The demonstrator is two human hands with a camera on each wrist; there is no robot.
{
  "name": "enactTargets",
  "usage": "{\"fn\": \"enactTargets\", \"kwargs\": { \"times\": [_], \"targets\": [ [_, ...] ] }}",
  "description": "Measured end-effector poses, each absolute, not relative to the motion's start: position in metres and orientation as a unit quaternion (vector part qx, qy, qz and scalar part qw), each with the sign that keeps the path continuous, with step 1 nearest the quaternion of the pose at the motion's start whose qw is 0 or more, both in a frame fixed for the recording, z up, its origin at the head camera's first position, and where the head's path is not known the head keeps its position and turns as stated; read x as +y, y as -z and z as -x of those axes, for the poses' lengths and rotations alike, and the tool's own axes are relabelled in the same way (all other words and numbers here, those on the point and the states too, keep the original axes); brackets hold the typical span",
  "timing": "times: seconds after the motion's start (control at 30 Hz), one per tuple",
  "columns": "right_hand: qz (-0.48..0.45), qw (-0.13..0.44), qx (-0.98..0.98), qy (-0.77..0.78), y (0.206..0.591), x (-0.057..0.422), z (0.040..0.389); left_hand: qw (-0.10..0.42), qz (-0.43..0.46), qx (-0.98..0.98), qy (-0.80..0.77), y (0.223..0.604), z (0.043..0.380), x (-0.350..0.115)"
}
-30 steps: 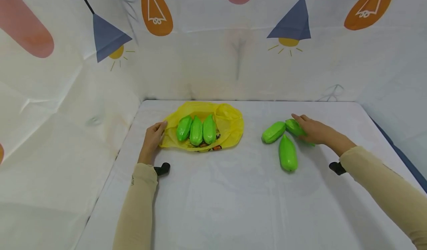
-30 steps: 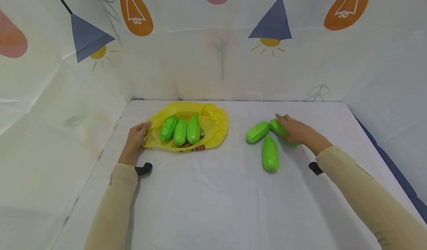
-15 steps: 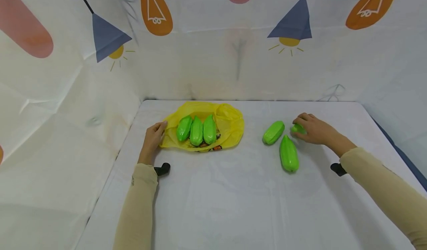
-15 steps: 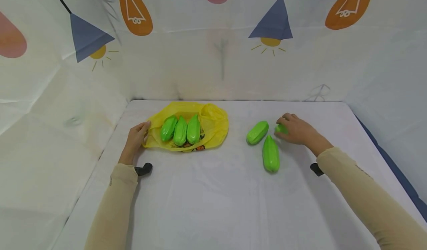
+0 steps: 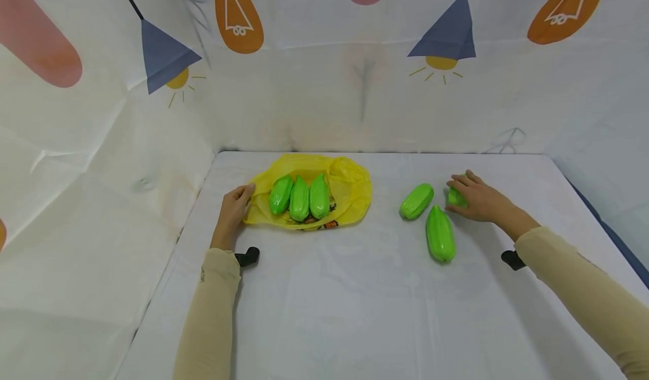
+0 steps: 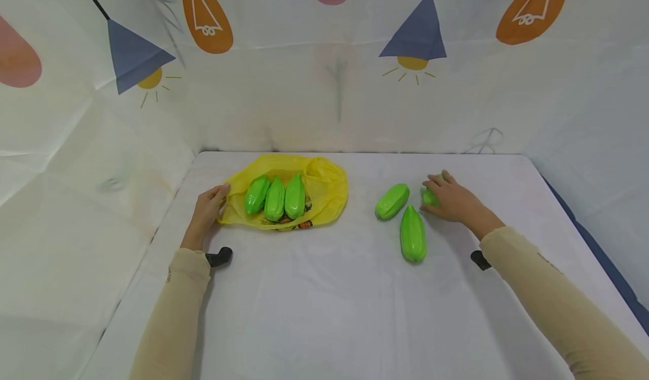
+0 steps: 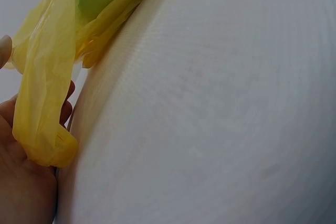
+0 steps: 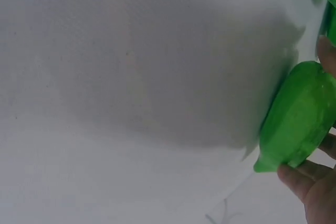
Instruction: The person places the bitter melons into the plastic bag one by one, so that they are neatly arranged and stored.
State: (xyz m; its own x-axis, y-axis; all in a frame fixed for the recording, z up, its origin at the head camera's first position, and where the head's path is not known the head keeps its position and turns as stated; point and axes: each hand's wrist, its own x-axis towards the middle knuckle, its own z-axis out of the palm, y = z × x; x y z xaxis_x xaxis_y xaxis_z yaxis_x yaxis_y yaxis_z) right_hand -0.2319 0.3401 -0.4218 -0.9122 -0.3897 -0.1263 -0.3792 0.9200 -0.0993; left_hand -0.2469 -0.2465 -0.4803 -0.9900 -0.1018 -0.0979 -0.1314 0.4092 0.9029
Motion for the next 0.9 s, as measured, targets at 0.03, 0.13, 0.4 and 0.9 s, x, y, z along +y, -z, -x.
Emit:
{"fn": "enactTargets", "kwargs": {
  "times": [0.03,0.13,0.4,0.9],
  "targets": [
    [0.199,0.073,0.977,0.034,0.4206,0.3409,0.2316,0.013,0.069,0.839,-0.54,0.4802,0.2469,-0.2464],
    [0.203,0.073,0.976,0.035,0.4184,0.3439,0.2315,0.01,0.068,0.837,-0.543,0.48,0.247,-0.2463],
    [0.197,0.072,0.976,0.052,0.4193,0.3464,0.2307,0.013,0.075,0.835,-0.545,0.4809,0.2472,-0.2466],
    [0.192,0.053,0.978,0.055,0.4168,0.3393,0.2303,0.02,0.08,0.835,-0.544,0.4806,0.2478,-0.247]
  ]
}}
